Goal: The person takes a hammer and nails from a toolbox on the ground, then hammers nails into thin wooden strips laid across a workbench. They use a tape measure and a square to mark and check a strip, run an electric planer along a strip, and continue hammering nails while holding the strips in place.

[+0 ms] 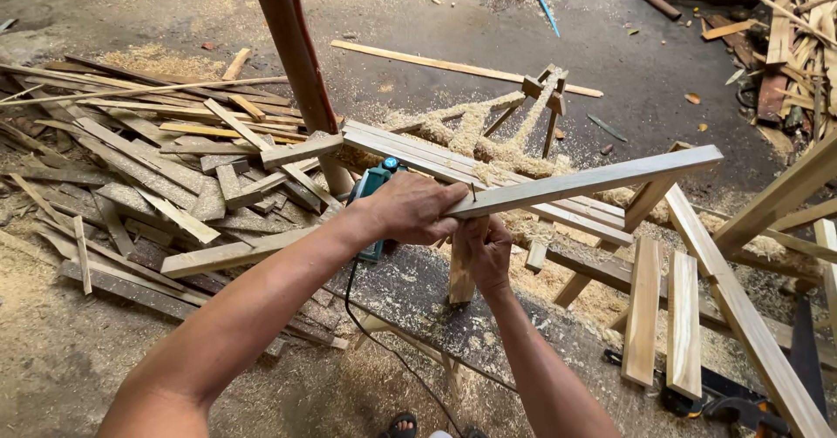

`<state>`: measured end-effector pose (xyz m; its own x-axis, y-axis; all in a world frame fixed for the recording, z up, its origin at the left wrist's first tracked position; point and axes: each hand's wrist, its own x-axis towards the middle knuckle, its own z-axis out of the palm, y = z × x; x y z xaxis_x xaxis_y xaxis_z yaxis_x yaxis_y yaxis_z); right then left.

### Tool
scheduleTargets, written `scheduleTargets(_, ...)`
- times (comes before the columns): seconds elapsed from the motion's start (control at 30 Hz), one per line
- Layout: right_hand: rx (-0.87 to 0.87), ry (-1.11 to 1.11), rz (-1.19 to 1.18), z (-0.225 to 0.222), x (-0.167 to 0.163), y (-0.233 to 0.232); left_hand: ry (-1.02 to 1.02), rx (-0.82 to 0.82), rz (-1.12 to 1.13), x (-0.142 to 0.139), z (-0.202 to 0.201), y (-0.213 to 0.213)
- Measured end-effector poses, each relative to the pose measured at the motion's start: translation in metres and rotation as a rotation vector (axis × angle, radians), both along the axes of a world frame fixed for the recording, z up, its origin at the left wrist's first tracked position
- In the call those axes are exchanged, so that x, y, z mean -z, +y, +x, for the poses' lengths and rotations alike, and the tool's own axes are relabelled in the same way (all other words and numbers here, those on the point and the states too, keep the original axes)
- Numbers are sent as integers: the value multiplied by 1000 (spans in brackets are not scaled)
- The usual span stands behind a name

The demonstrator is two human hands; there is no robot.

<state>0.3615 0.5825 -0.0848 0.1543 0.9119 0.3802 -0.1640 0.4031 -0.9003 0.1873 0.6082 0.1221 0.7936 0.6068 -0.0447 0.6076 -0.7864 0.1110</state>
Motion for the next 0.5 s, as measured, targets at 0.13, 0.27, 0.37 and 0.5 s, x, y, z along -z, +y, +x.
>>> scheduleTargets(0.13,-45,14,53,1,-8,1,-68,27,7,3,3,5)
scheduleTargets(0.27,-35,-15,6,3,-13,-5,-24,20,-7,5,5,11)
scheduleTargets(0.37,-67,1,14,5,-14,-8,11,7,24,9,7,11)
scheduleTargets(0.5,-83,-5,30,5,-11,-8,134,-29,40,13,8,6)
